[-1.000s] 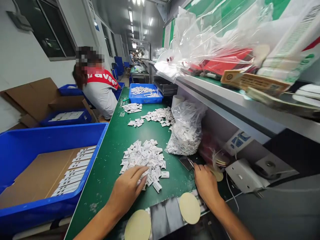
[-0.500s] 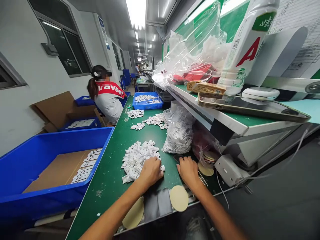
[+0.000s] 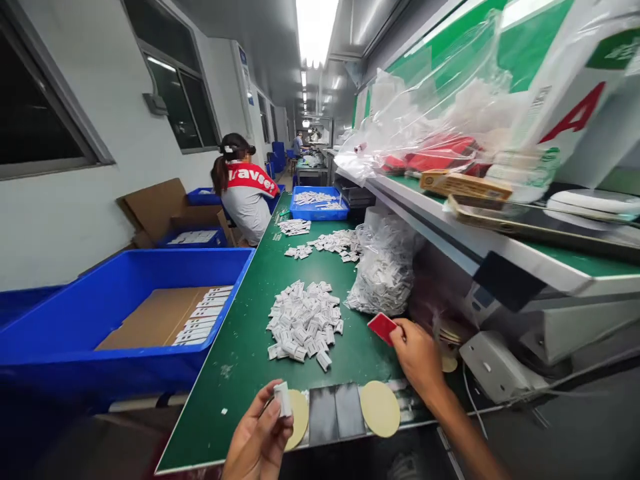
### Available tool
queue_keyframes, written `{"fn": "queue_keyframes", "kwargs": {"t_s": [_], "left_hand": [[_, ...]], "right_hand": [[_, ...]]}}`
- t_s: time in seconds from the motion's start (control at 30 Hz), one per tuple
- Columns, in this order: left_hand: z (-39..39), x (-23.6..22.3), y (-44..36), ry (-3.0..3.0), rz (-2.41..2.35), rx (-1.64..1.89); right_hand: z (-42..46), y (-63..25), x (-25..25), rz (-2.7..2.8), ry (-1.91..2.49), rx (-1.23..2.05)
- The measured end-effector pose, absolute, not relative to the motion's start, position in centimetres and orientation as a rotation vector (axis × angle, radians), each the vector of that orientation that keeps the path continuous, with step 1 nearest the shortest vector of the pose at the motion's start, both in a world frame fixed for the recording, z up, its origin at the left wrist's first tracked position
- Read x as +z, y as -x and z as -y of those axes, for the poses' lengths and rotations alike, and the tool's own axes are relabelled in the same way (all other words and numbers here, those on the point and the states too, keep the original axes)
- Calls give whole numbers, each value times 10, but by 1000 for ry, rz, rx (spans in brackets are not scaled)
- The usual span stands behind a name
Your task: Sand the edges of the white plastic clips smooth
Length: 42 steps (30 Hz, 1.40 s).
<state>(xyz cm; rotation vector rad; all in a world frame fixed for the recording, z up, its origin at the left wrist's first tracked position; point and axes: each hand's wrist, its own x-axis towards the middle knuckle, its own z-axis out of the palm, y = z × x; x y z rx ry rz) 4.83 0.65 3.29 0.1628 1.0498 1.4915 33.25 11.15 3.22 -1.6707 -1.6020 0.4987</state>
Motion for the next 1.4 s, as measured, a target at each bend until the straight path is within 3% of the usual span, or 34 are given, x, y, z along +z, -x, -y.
{"fn": "queue_keyframes", "kwargs": {"t_s": [0.2, 0.33, 0.67, 1.0, 1.13, 1.27, 1.4], "left_hand": [[-2, 48, -57, -135, -796, 1369], [-1, 50, -60, -98, -746, 1339], [2, 34, -58, -834, -1310, 1643], [10, 47, -67, -1483, -1473, 1800], [13, 48, -68, -1597, -1363, 1865], [16, 49, -71, -1643, -1175, 2001], [19, 53, -71, -1502, -1201, 2035]], "right_hand": [[-41, -288, 36, 1252, 1365, 1159], [-28, -260, 44, 621, 917, 1640], [-3, -248, 60, 438, 476, 1980], [8, -255, 65, 608, 707, 1880], [4, -255, 79, 960, 925, 1767], [-18, -251, 86, 1142, 1082, 1428], [-34, -249, 82, 1258, 914, 1645]]}}
